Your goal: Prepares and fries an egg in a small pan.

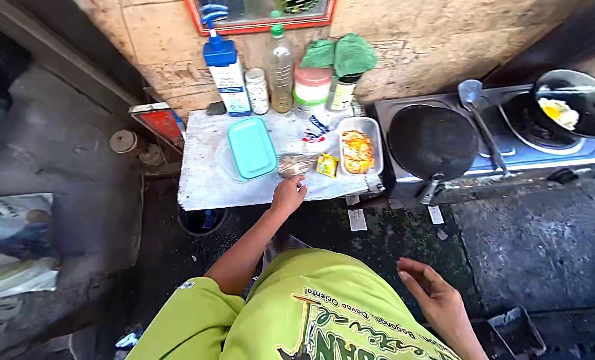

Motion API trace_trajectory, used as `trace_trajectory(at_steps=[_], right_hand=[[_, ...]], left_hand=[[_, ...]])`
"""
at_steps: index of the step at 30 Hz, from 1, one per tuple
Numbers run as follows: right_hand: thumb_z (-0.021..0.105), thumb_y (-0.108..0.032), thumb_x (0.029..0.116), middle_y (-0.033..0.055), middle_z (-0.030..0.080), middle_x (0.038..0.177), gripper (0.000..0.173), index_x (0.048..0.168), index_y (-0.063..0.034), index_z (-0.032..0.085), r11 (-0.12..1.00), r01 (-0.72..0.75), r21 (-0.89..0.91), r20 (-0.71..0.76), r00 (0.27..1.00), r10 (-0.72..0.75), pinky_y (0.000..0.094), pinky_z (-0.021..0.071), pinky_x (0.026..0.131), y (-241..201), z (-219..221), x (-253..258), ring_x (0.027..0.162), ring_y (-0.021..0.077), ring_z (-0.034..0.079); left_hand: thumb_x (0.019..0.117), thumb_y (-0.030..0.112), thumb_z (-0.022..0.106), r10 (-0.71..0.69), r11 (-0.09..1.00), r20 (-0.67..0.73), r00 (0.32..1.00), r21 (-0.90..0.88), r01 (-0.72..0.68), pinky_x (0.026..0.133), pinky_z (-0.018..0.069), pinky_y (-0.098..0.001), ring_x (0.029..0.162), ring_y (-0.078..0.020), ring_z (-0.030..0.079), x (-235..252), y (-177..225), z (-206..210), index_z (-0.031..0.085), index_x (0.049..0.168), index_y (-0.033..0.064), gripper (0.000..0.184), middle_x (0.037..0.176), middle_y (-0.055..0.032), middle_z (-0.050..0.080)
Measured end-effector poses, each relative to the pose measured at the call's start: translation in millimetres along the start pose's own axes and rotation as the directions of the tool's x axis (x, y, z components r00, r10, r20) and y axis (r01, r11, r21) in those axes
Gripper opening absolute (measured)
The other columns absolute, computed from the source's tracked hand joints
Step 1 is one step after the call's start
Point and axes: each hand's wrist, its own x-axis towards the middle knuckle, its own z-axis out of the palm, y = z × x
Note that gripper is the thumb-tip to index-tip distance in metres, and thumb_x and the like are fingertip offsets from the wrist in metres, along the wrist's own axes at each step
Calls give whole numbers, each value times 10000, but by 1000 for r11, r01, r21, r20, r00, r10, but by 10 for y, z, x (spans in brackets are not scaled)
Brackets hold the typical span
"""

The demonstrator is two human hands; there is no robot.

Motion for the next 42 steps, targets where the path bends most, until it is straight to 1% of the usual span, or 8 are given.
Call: trace_trajectory(at_steps=[8, 11, 15, 20, 25, 31, 39, 42], right_hand=[[648, -187, 962, 89, 742, 1141, 332, 1222, 18, 676, 974, -191, 125, -259, 941, 218, 219, 591, 900, 956, -948, -1010, 990, 49, 716], [643, -208, 959, 81, 751, 1133, 330, 1213, -1, 688, 964, -226, 137, -343, 903, 260, 224, 599, 894, 1194, -1242, -1222, 983, 59, 727], [634, -218, 965, 85, 752, 1130, 335, 1209, 5, 690, 951, -260, 167, -424, 852, 308, 221, 596, 899, 1472, -1570, -1353, 983, 52, 727], [639, -208, 970, 90, 752, 1133, 326, 1208, 9, 689, 930, -268, 250, -482, 799, 359, 222, 598, 897, 1831, -1928, -1129, 985, 52, 727], [622, -253, 974, 92, 754, 1110, 344, 1196, -7, 711, 974, -218, 61, -504, 836, 218, 229, 587, 902, 2188, -2590, -625, 986, 62, 720], [620, -186, 969, 178, 744, 1116, 335, 1198, 45, 703, 945, -325, 17, -485, 824, 293, 309, 598, 918, 2414, -3532, -249, 995, 169, 741], [624, -154, 981, 220, 726, 1128, 341, 1216, 89, 670, 915, -390, 104, -545, 748, 380, 303, 584, 944, 2784, -4297, 74, 1014, 169, 731], [623, -148, 981, 225, 725, 1132, 338, 1215, 90, 673, 911, -398, 113, -512, 762, 396, 310, 585, 948, 2956, -4454, 155, 1022, 182, 733]], left_hand=[[994, 301, 696, -516, 597, -120, 848, -760, 256, 482, 464, -239, 528, -89, 520, 737, 509, 1026, 596, 1218, 3, 386, 753, -46, 589], [1007, 291, 675, -548, 676, -270, 791, -701, 229, 581, 508, -311, 642, -147, 564, 796, 585, 1156, 581, 1318, 45, 407, 869, -86, 603], [1012, 227, 653, -270, 914, -586, 764, -405, 13, 1004, 508, -437, 1103, -285, 651, 316, 885, 1060, 608, 1310, -91, 438, 1210, -260, 665], [993, 97, 618, 39, 851, -766, 642, -311, -423, 919, 544, -282, 1013, -110, 635, 320, 1634, 856, 574, 1218, -130, 322, 1112, -148, 628], [1109, 184, 377, 26, 541, -551, 834, -694, -475, 753, 648, -475, 1007, -284, 717, 1128, 3013, 1295, 264, 1509, 115, 421, 1278, -121, 588], [1068, 82, 535, 159, 376, -263, 952, -875, -305, 787, 659, -412, 942, -269, 744, 2195, 4430, 2502, 363, 1408, 88, 382, 1154, -122, 665], [952, 198, 711, 569, 745, -422, 706, -97, -660, 801, 637, -367, 885, -174, 746, 2910, 5835, 3504, 532, 1320, -54, 481, 1086, -157, 716], [949, 223, 698, 509, 855, -156, 846, 208, -476, 915, 545, -602, 1031, -404, 714, 3126, 6044, 3764, 523, 1388, -33, 538, 1121, -265, 709]])
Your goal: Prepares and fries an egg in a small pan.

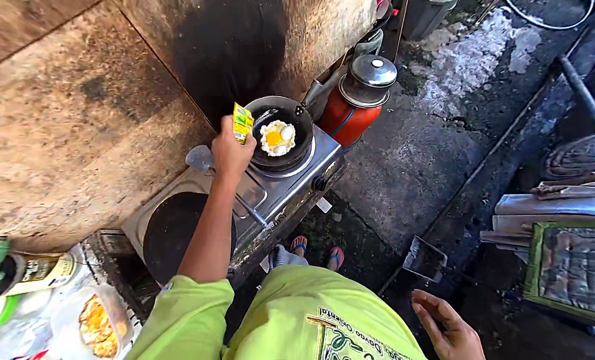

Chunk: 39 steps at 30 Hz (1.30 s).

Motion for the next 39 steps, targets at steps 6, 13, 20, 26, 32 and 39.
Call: trace_trajectory(at_steps=[6, 13, 20, 26, 32, 39], right_hand=[[607, -206, 973, 182, 740, 1112, 352, 1204, 44, 697, 992, 114, -58, 22, 993, -113, 298, 588, 929, 165, -316, 580, 1000, 163, 735], [594, -269, 988, 177, 739, 1119, 378, 1209, 19, 700, 983, 168, -75, -11, 985, -170, 290, 586, 922, 348, -692, 1076, 1003, 153, 731], [593, -239, 989, 206, 732, 1119, 376, 1215, 46, 689, 985, 158, -73, 26, 987, -157, 330, 585, 927, 447, -798, 1138, 1000, 195, 732], [594, -239, 978, 192, 735, 1096, 376, 1202, 45, 694, 986, 161, -49, 26, 987, -160, 277, 581, 909, 514, -739, 1145, 977, 152, 728], [591, -242, 980, 181, 740, 1078, 367, 1197, 34, 701, 987, 153, -39, 15, 988, -153, 268, 577, 903, 533, -718, 1086, 967, 137, 726], [595, -224, 975, 196, 737, 1083, 369, 1192, 57, 696, 990, 138, -15, 5, 990, -138, 271, 574, 911, 543, -677, 988, 970, 149, 727]], left_hand=[[952, 224, 704, -112, 988, 182, 977, 130, 89, 947, 506, -645, 1085, -445, 687, 253, 160, 276, 519, 1407, 16, 534, 1160, -264, 697], [961, 231, 687, -89, 990, 40, 995, 118, 83, 947, 519, -615, 1076, -417, 700, 365, 413, 461, 521, 1410, 17, 524, 1159, -246, 708], [962, 233, 707, -158, 984, 52, 986, 94, 153, 945, 513, -619, 1060, -420, 700, 243, 496, 477, 515, 1412, 8, 539, 1137, -259, 705], [957, 230, 704, -138, 984, 11, 990, 118, 136, 921, 526, -628, 1033, -433, 706, 32, 455, 501, 524, 1400, -14, 537, 1118, -268, 708], [959, 236, 710, -164, 976, 35, 986, 154, 157, 928, 516, -633, 1048, -434, 702, 11, 534, 395, 513, 1413, 14, 543, 1123, -259, 709], [957, 214, 710, -218, 946, 193, 957, 284, 158, 952, 493, -662, 1092, -476, 676, 92, 561, 381, 503, 1422, 8, 550, 1154, -289, 691]])
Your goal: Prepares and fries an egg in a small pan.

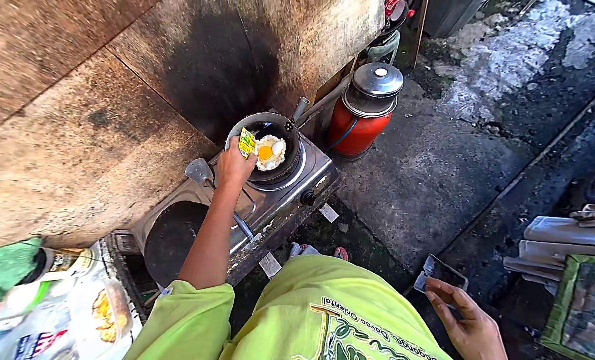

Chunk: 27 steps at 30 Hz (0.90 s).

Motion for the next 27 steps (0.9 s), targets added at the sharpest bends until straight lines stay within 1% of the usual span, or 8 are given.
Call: trace_trajectory(at_steps=[6, 9, 11, 15, 19, 20, 23, 27], right_hand=[[595, -227, 979, 204, 736, 1098, 369, 1196, 54, 697, 999, -36, -2, -8, 999, 36, 288, 575, 925, -2, 20, -115, 985, 169, 731], [593, -209, 982, 222, 734, 1101, 367, 1202, 67, 690, 999, -50, 2, -7, 999, 50, 344, 582, 924, -76, 1, -176, 988, 213, 734], [595, -202, 987, 225, 728, 1108, 363, 1208, 70, 685, 998, -61, 4, -13, 998, 61, 328, 578, 936, -96, -16, -200, 1001, 201, 729], [600, -195, 987, 232, 724, 1119, 361, 1206, 79, 681, 996, -87, -3, -26, 996, 87, 319, 573, 943, -95, -12, -280, 1003, 196, 728], [603, -192, 980, 219, 725, 1120, 355, 1205, 69, 686, 996, -90, 3, -31, 995, 90, 291, 573, 937, -132, 16, -280, 1002, 173, 726], [601, -192, 979, 220, 724, 1121, 357, 1205, 71, 684, 996, -88, 3, -29, 996, 88, 286, 570, 938, -142, 22, -275, 1004, 167, 724], [603, -193, 980, 213, 729, 1117, 358, 1207, 70, 686, 998, -68, 2, -17, 998, 68, 286, 570, 944, -145, 33, -245, 1007, 166, 727], [595, -223, 978, 194, 737, 1088, 365, 1197, 50, 698, 999, -44, -23, -12, 999, 43, 292, 576, 920, -111, 15, -206, 982, 168, 729]], left_hand=[[965, 219, 690, 47, 997, -192, 980, -49, -57, 938, 514, -622, 1070, -436, 697, 74, 165, -86, 494, 1441, 17, 552, 1153, -260, 705], [964, 224, 689, -11, 1000, -31, 999, 7, 11, 993, 484, -648, 1155, -470, 655, 271, 137, 17, 470, 1458, 0, 584, 1217, -288, 674], [963, 232, 694, -31, 999, -24, 999, 5, 31, 986, 486, -646, 1152, -469, 655, 314, 134, 12, 475, 1455, 9, 583, 1210, -286, 675], [961, 233, 703, 1, 998, -148, 989, -69, -11, 979, 490, -634, 1123, -444, 674, 184, 151, -139, 473, 1464, 25, 590, 1191, -266, 691], [965, 243, 671, 89, 976, -383, 919, -152, -158, 921, 531, -589, 1046, -402, 711, 38, 83, -37, 502, 1431, -2, 553, 1145, -248, 711], [964, 244, 673, 90, 976, -373, 923, -151, -156, 919, 534, -599, 1044, -412, 712, 30, 53, 39, 503, 1429, -9, 556, 1140, -254, 712], [974, 225, 685, 10, 991, -149, 989, -133, -30, 965, 497, -648, 1101, -460, 679, 39, -25, 182, 481, 1461, 11, 570, 1179, -279, 691], [978, 232, 687, 9, 982, -238, 971, -183, -54, 959, 507, -622, 1080, -430, 695, -58, -34, 117, 493, 1453, 11, 559, 1168, -263, 701]])
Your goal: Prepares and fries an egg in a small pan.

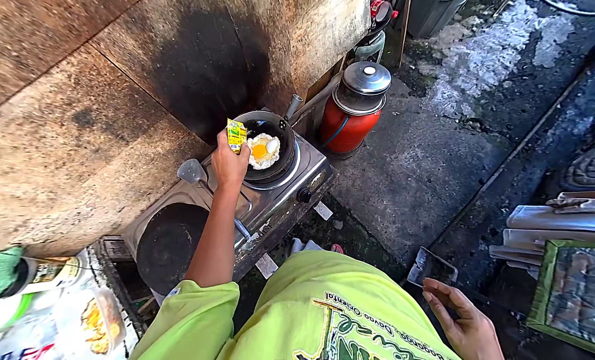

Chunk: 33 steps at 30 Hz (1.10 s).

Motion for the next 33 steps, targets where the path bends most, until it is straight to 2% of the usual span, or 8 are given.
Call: trace_trajectory(at_steps=[4, 9, 13, 15, 19, 23, 28, 33], right_hand=[[590, -238, 977, 184, 740, 1090, 370, 1202, 33, 701, 999, 38, -5, 12, 999, -38, 297, 577, 913, 33, -4, 103, 979, 163, 727], [588, -245, 973, 161, 746, 1083, 362, 1191, 17, 710, 996, 90, -5, 45, 995, -89, 270, 582, 880, 64, -15, 203, 959, 139, 728], [596, -224, 969, 155, 744, 1096, 348, 1195, 14, 711, 992, 125, 28, 94, 987, -127, 282, 583, 905, 113, -32, 294, 978, 141, 727], [595, -237, 968, 152, 744, 1091, 353, 1191, 10, 712, 988, 152, 37, 128, 979, -156, 272, 584, 890, 125, -17, 364, 967, 131, 727], [599, -247, 971, 158, 747, 1079, 359, 1188, 16, 712, 976, 207, 70, 215, 952, -218, 275, 589, 879, 133, 26, 533, 956, 133, 730], [606, -175, 966, 220, 736, 1089, 344, 1193, 70, 691, 960, 260, 104, 349, 894, -280, 371, 598, 907, 123, 82, 764, 967, 223, 741], [607, -122, 976, 276, 714, 1114, 329, 1203, 108, 667, 925, 361, 118, 470, 800, -372, 437, 583, 932, -69, 234, 1112, 989, 292, 731], [602, -146, 985, 292, 707, 1104, 350, 1199, 125, 660, 879, 462, 115, 501, 737, -453, 404, 580, 926, -505, 534, 1280, 975, 282, 727]], left_hand=[[972, 236, 671, 70, 996, -157, 985, -46, -78, 934, 532, -587, 1050, -397, 713, -77, -64, 5, 521, 1424, -6, 535, 1147, -243, 717], [1005, 239, 655, -91, 992, 142, 986, 95, 78, 986, 487, -647, 1122, -463, 672, -13, -151, 131, 514, 1421, -7, 503, 1178, -291, 687], [974, 243, 717, -76, 963, -50, 996, -262, 60, 983, 535, -512, 1067, -323, 705, -28, -97, 1, 565, 1358, -21, 489, 1165, -226, 703], [938, 120, 748, -87, 766, -144, 986, -642, -27, 848, 616, -343, 904, -179, 721, -39, -80, -87, 568, 1288, -28, 420, 1092, -136, 703], [965, -80, 629, -220, 191, -141, 965, -977, -99, 772, 648, -352, 855, -205, 724, -273, 64, -463, 453, 1312, 21, 402, 1078, -116, 659], [999, -72, 571, -367, 39, -169, 915, -985, -166, 772, 647, -351, 824, -204, 721, -659, -236, -774, 457, 1262, 48, 311, 1028, -114, 658], [1123, 247, 437, -617, 132, -204, 760, -979, -156, 814, 633, -395, 934, -245, 717, -1231, -1020, -1270, 466, 1382, 80, 310, 1125, -137, 656], [1060, 209, 581, -636, 715, -581, 508, -691, 105, 937, 573, -357, 1018, -151, 687, -1971, -2142, -1793, 635, 1199, -20, 273, 1098, -107, 695]])
